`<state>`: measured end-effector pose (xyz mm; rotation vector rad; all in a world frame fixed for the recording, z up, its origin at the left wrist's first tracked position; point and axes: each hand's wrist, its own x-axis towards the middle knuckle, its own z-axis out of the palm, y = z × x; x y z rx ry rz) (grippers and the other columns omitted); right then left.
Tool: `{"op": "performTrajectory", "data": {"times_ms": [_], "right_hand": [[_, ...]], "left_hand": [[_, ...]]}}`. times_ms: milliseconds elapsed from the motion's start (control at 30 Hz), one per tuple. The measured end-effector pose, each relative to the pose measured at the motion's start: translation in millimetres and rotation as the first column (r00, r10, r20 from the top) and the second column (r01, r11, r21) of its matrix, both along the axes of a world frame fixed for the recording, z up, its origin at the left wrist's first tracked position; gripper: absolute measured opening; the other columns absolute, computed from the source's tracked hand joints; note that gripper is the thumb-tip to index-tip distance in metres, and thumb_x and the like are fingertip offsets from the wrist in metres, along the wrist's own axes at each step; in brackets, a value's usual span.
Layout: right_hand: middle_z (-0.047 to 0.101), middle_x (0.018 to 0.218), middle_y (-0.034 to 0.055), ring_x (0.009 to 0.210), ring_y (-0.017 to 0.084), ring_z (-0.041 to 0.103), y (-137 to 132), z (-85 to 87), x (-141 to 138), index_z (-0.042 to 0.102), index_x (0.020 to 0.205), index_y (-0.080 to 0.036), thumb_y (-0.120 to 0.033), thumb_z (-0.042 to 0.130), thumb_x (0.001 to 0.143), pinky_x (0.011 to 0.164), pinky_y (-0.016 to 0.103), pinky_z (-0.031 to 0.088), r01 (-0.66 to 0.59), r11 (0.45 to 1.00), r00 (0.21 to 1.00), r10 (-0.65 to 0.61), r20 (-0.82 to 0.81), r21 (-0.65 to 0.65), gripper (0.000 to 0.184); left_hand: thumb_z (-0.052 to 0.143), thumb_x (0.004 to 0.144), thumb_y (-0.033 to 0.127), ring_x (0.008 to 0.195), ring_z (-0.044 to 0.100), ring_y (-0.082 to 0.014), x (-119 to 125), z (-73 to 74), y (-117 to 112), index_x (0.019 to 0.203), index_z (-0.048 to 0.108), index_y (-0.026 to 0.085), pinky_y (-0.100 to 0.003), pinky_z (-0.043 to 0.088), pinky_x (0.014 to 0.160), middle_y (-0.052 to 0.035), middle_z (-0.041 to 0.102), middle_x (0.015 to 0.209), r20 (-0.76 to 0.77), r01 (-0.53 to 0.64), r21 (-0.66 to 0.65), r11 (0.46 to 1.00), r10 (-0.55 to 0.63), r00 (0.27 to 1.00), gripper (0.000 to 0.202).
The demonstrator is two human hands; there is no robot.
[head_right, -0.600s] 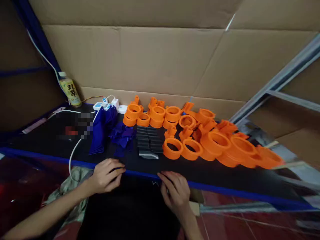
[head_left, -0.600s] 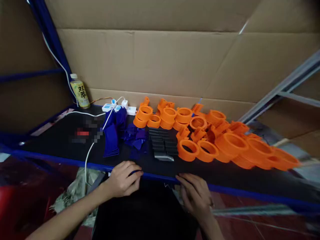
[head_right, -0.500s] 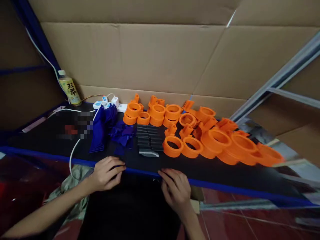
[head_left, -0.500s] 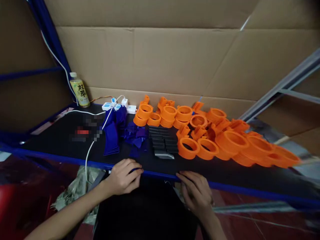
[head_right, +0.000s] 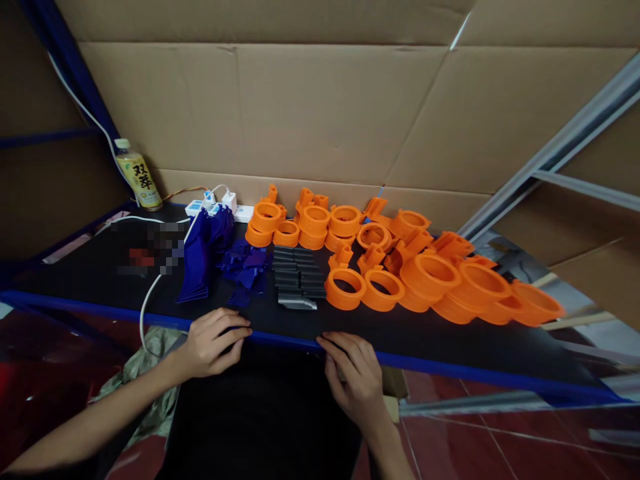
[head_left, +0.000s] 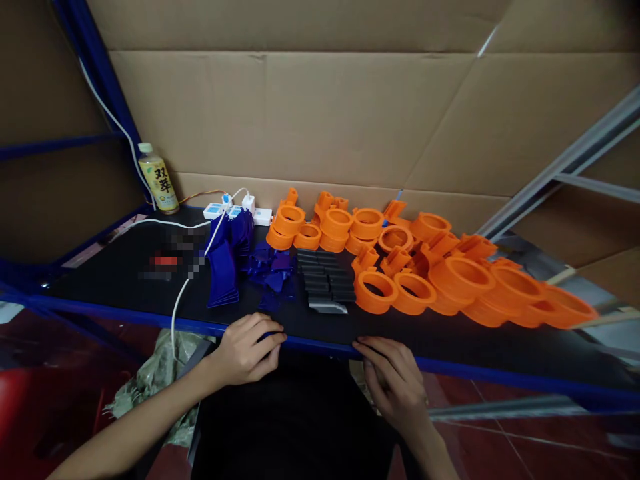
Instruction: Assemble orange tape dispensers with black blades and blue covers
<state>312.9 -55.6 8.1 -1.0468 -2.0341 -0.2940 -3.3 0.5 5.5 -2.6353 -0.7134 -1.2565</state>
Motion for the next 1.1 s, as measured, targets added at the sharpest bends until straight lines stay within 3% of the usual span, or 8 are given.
{"op": "performTrajectory", "data": {"times_ms": [1100], "right_hand": [[0.070,0.108,0.0086,0.101,0.023,0.064,1.6,2.9,-0.2,0.068,0.115,-0.023,-0.007,0.057,0.092,0.085,0.042,0.051,0.015,0.998,1.000,-0.016,-0.019,-0.056,0.031]], "left_hand": [[0.063,0.084,0.013,0.090,0.069,-0.0213,1.4,3.1,-2.1,0.101,0.068,0.019,-0.036,0.059,0.078,-0.0072,0.074,0.098,-0.001,-0.032,-0.025,0.999,0.032,0.999,0.019]]}}
